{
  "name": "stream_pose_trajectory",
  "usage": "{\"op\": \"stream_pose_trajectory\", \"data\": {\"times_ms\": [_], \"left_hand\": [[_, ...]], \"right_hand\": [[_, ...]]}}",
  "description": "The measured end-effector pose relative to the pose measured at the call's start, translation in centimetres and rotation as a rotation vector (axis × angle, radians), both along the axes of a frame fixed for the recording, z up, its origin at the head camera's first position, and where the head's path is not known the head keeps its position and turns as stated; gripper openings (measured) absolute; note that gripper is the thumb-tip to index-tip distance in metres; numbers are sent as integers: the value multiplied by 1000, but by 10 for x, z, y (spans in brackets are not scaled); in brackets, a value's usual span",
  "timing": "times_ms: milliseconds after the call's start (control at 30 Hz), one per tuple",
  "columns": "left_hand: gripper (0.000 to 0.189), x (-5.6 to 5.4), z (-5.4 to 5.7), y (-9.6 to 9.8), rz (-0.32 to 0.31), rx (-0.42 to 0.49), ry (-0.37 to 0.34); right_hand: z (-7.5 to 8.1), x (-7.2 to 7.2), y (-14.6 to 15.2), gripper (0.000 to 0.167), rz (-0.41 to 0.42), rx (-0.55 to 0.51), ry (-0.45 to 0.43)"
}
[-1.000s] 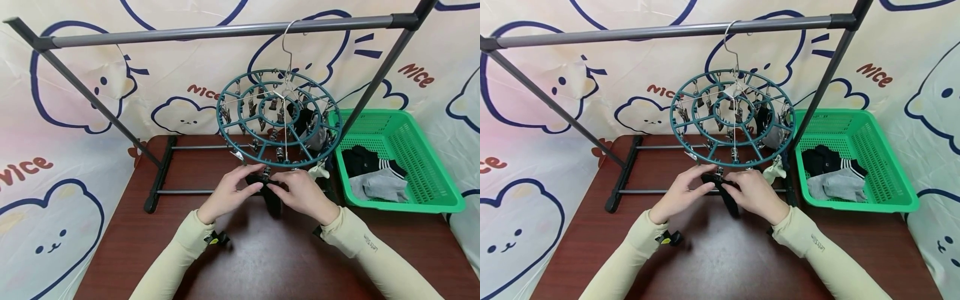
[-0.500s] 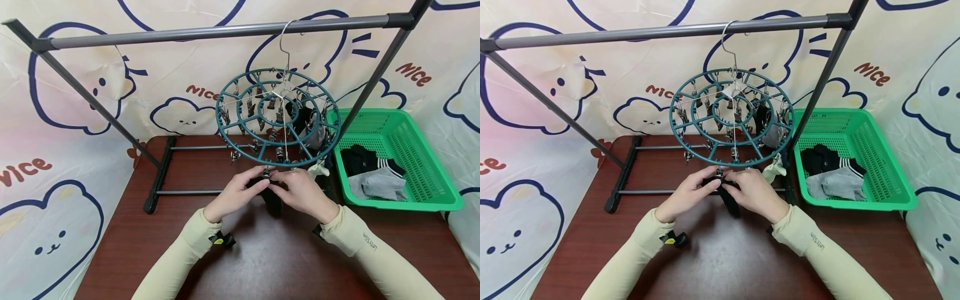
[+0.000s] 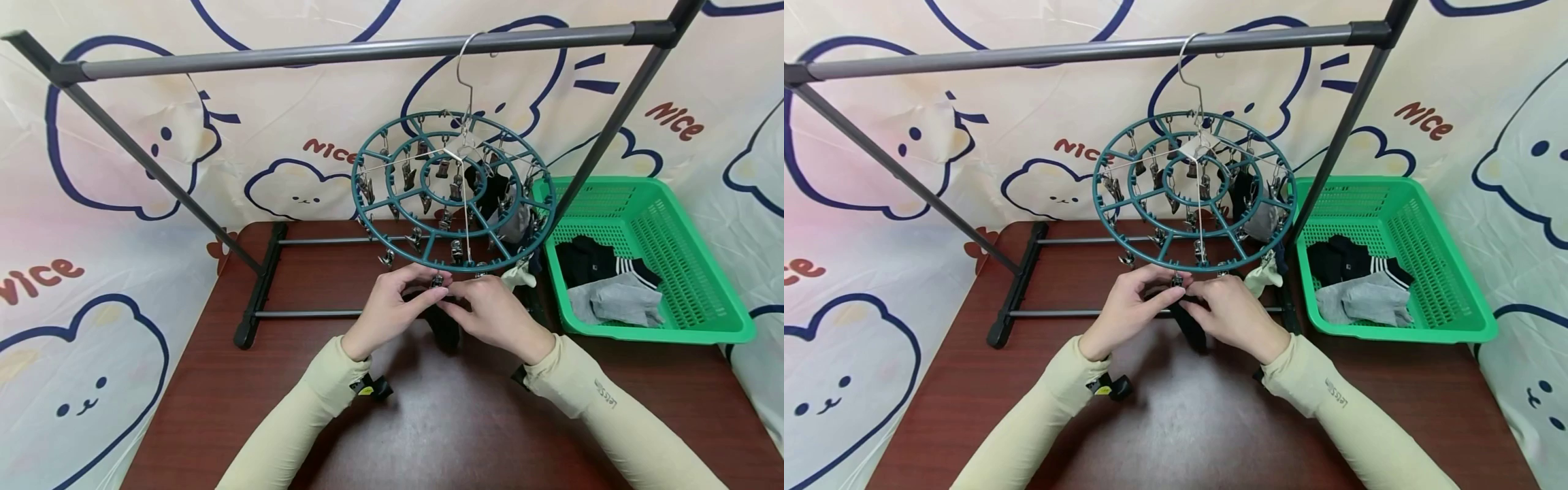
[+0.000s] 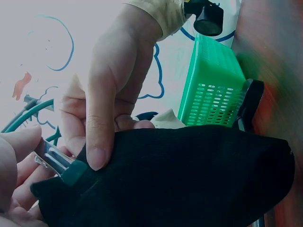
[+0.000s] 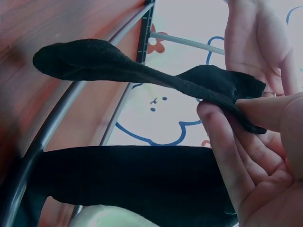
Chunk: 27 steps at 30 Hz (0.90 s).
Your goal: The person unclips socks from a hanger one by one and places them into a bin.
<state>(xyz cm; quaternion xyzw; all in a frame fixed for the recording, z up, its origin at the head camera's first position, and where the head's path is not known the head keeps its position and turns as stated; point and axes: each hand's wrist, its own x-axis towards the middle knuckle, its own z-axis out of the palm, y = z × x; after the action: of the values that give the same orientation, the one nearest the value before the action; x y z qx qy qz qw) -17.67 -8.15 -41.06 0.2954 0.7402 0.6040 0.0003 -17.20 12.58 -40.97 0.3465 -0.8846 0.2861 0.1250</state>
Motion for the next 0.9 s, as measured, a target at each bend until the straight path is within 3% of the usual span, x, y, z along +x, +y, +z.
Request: {"op": "stream_pose_trajectory", "data": {"times_ms": [200, 900], "left_hand": [[22, 0, 0, 1, 12, 12, -5], [19, 1, -4, 1, 75, -43, 80]], "right_hand": [[0, 0, 1, 2, 6, 11, -2], [2, 1, 2, 13, 22, 34, -43]]}}
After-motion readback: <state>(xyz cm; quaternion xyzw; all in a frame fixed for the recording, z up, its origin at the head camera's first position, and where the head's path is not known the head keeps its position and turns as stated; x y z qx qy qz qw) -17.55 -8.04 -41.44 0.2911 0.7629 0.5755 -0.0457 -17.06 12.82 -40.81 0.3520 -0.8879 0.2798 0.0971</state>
